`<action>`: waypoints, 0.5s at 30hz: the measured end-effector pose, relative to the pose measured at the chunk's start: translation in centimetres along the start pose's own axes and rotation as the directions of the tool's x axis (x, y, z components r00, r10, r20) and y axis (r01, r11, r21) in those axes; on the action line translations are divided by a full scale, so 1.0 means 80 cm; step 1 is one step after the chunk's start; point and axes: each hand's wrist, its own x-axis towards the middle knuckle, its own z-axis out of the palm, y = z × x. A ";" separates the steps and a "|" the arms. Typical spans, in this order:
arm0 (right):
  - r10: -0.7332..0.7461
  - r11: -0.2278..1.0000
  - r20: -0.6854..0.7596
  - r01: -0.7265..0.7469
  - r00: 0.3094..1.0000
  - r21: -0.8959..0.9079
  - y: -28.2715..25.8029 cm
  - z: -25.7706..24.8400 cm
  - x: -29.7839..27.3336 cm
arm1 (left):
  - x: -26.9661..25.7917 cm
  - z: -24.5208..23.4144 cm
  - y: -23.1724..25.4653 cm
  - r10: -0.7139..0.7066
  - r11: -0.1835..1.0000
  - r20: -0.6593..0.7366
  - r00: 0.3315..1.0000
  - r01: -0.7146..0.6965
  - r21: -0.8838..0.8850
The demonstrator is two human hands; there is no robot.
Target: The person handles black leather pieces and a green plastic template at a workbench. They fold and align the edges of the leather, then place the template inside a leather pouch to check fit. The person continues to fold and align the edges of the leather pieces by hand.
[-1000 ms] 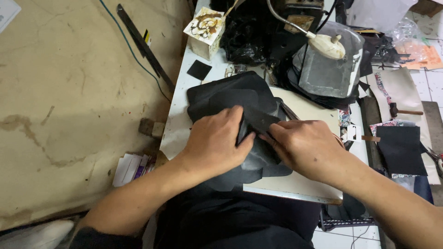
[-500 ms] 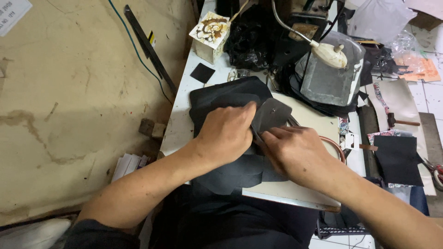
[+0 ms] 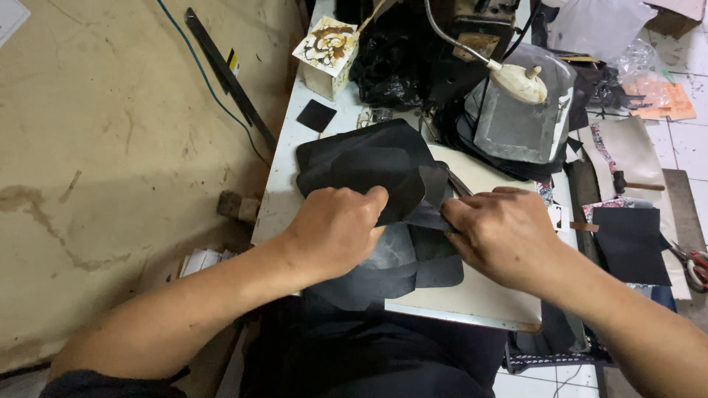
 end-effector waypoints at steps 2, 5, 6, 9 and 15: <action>0.029 0.995 0.066 -0.035 0.997 0.092 0.012 -0.008 0.012 | 0.005 -0.003 -0.005 -0.010 1.000 -0.006 1.000 0.010 -0.004; 0.074 0.936 0.236 -0.149 0.969 0.320 0.018 -0.013 0.021 | 0.008 -0.003 -0.005 0.010 0.991 0.029 1.000 -0.006 -0.133; 0.072 0.861 0.269 -0.196 0.960 0.469 0.016 -0.018 0.027 | 0.012 -0.005 -0.003 -0.006 0.986 0.041 0.999 0.013 -0.165; 0.043 0.696 0.334 -0.268 0.942 0.666 0.025 -0.020 0.031 | 0.018 -0.009 0.002 -0.022 0.983 0.022 1.000 0.025 -0.182; -0.117 0.423 0.409 -0.327 0.905 0.845 0.052 0.025 0.026 | 0.024 -0.017 0.007 0.060 0.991 -0.051 0.997 -0.066 -0.120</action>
